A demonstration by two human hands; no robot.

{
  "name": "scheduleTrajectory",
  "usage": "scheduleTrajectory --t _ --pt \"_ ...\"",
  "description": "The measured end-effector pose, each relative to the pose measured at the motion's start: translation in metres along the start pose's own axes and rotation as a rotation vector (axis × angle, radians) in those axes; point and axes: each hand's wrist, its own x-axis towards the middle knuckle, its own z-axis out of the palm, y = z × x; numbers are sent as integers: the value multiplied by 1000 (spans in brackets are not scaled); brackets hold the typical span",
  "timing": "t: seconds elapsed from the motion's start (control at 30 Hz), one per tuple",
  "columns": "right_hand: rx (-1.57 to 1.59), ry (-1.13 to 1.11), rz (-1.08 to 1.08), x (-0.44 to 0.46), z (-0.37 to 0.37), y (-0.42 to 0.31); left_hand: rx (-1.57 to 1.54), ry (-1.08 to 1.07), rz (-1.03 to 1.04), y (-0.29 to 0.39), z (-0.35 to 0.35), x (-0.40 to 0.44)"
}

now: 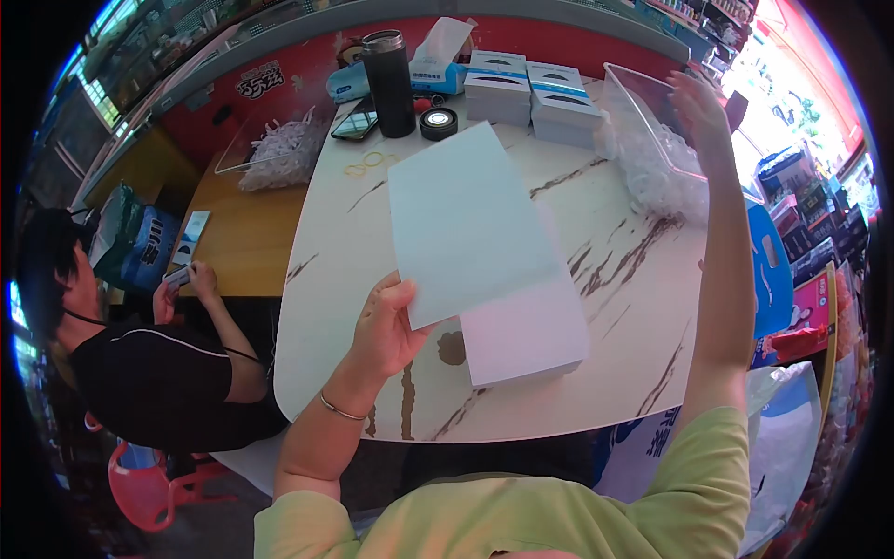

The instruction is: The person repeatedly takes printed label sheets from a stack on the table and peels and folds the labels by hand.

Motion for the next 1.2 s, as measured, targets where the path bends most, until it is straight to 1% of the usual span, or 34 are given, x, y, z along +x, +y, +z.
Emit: scheduleTrajectory --t 0.07,0.13,0.17,0.2,0.23,0.27,0.3,0.33,0.47,0.53,0.57,0.63,0.67,0.73,0.77,0.83,0.87,0.93,0.97,1.03,1.07,1.1,1.13,1.17,1.2 --pt "-122 -222 -256 -44 48 -38 -10 -5 7 -1 -1 -2" --pt "-336 -365 -494 -100 83 -76 -23 -36 -8 0 1 -2" --pt "-359 -445 -567 -119 96 -87 -19 -21 -3 -2 1 -3" --pt "-457 -477 -759 -131 105 -92 5 4 -9 -3 2 -4" --pt "-322 -482 -767 -142 115 -97 29 28 -16 -2 1 -4" --pt "-285 -505 -795 -148 117 -98 31 39 -13 -1 -4 -5" --pt "-249 -527 -821 -151 118 -98 22 -94 -56 0 -9 -4" --pt "-187 -485 -870 -152 122 -101 12 -228 -99 2 -12 -3" --pt "-22 -663 -878 -159 124 -108 -20 -249 -98 7 13 1" --pt "76 -725 -868 -165 127 -107 80 -49 -17 10 23 -1" --pt "86 -734 -869 -167 129 -106 79 -38 -11 11 21 -1" --pt "118 -765 -751 -171 132 -103 102 33 26 14 17 1" --pt "126 -766 -747 -172 133 -102 104 41 24 15 16 1" --pt "128 -794 -675 -171 134 -99 163 71 105 15 15 1" --pt "128 -793 -675 -169 134 -98 163 70 105 14 11 2" --pt "197 -786 -644 -166 134 -94 76 -69 77 14 5 3" --pt "200 -786 -644 -166 134 -91 78 -68 77 14 4 3" --pt "263 -734 -422 -167 134 -84 -265 -67 -76 18 13 3" --pt "295 -716 -413 -167 136 -82 -264 -64 -77 15 4 4" --pt "322 -694 -393 -169 139 -78 -101 -332 -13 7 -18 8" --pt "344 -673 -375 -170 140 -78 -101 -330 -15 6 -22 8" --pt "345 -674 -371 -171 140 -79 -19 -283 -36 7 -23 7" --pt "304 -682 -405 -171 140 -81 63 -236 -56 7 -22 7" --pt "262 -690 -442 -171 139 -83 63 -237 -57 7 -20 6" --pt "262 -689 -443 -171 139 -85 181 -194 -17 10 -13 5"
